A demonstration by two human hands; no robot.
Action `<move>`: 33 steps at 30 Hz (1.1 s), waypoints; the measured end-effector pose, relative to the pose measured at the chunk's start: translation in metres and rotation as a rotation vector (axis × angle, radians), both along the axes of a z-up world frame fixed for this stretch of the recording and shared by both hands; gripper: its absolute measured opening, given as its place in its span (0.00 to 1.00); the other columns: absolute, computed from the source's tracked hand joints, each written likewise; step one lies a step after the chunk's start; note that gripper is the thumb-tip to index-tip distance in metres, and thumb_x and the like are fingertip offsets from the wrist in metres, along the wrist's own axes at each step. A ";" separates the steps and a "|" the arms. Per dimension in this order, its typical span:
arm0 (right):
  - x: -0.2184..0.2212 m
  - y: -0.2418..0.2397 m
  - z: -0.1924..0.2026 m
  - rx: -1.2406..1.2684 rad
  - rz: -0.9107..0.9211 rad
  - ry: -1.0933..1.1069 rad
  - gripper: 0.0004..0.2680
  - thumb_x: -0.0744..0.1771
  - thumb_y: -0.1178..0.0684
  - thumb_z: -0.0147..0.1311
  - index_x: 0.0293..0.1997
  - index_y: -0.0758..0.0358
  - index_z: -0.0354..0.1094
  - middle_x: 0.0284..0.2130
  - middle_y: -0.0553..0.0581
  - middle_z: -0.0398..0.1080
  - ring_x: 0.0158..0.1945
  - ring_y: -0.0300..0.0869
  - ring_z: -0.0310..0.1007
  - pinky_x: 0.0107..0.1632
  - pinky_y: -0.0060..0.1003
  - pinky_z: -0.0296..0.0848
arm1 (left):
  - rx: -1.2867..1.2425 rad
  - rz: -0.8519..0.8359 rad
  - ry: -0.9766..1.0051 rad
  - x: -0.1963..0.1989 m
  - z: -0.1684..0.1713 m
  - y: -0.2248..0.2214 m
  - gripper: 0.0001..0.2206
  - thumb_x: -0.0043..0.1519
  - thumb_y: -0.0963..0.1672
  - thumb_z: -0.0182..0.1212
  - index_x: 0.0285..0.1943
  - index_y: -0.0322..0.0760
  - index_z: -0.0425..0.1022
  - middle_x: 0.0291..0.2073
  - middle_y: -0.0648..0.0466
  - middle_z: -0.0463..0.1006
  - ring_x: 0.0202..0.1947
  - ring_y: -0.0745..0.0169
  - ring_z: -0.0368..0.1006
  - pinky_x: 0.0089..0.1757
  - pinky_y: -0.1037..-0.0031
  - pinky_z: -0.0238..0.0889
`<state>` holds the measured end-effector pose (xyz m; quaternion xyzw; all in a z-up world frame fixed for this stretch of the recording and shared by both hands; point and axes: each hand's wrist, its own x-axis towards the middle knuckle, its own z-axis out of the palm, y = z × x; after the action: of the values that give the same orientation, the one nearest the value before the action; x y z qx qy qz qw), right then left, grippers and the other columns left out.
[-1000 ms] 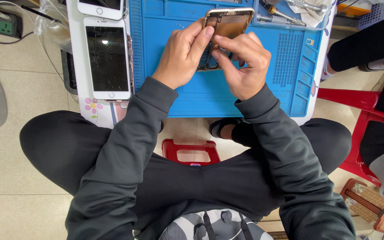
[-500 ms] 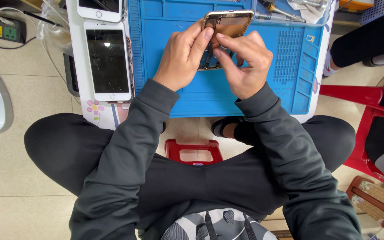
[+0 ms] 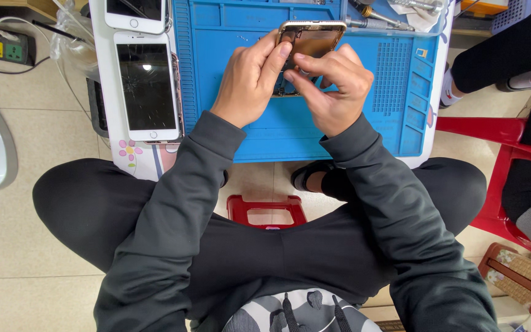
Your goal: The person uses a screwdriver to remove screws from the back of a disassembled smartphone. They then use a small metal tool to pry and separate the phone's internal components from the casing.
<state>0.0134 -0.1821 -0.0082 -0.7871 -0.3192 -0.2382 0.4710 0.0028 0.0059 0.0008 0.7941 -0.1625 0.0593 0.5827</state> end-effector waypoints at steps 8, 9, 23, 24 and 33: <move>-0.016 -0.013 0.033 0.024 -0.003 0.025 0.08 0.71 0.65 0.65 0.54 0.63 0.74 0.35 0.61 0.81 0.35 0.45 0.76 0.47 0.40 0.68 | 0.000 0.036 -0.005 0.003 -0.001 0.000 0.16 0.77 0.50 0.40 0.48 0.39 0.70 0.23 0.60 0.57 0.22 0.65 0.50 0.29 0.69 0.43; -0.018 -0.018 0.038 0.088 -0.051 0.079 0.09 0.72 0.66 0.59 0.58 0.60 0.71 0.33 0.63 0.81 0.33 0.43 0.75 0.51 0.40 0.67 | -0.007 0.043 0.011 0.003 -0.003 0.000 0.15 0.77 0.50 0.40 0.44 0.40 0.68 0.23 0.61 0.56 0.22 0.66 0.49 0.28 0.69 0.41; -0.024 -0.062 -0.002 0.118 -0.131 0.694 0.12 0.75 0.52 0.48 0.65 0.62 0.65 0.30 0.49 0.56 0.28 0.36 0.57 0.31 0.33 0.65 | -0.177 0.100 0.027 0.003 -0.002 -0.004 0.13 0.77 0.50 0.41 0.52 0.41 0.69 0.26 0.63 0.54 0.25 0.71 0.48 0.31 0.72 0.43; -0.022 -0.061 -0.004 0.029 -0.076 0.682 0.13 0.74 0.50 0.53 0.65 0.62 0.66 0.28 0.45 0.51 0.31 0.34 0.49 0.36 0.31 0.54 | -0.283 0.147 0.005 0.007 0.001 -0.007 0.14 0.76 0.50 0.41 0.42 0.43 0.65 0.28 0.63 0.56 0.29 0.71 0.50 0.33 0.74 0.46; -0.050 -0.036 0.025 0.213 0.148 0.904 0.14 0.74 0.48 0.46 0.30 0.63 0.64 0.20 0.56 0.69 0.20 0.34 0.52 0.27 0.30 0.56 | -0.397 0.246 0.023 -0.005 0.037 -0.005 0.14 0.75 0.51 0.42 0.40 0.44 0.63 0.30 0.64 0.54 0.32 0.73 0.48 0.37 0.73 0.48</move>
<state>-0.0361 -0.2177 0.0165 -0.7344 -0.1114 0.1312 0.6566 -0.0024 0.0007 0.0375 0.6782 -0.0428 0.1517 0.7178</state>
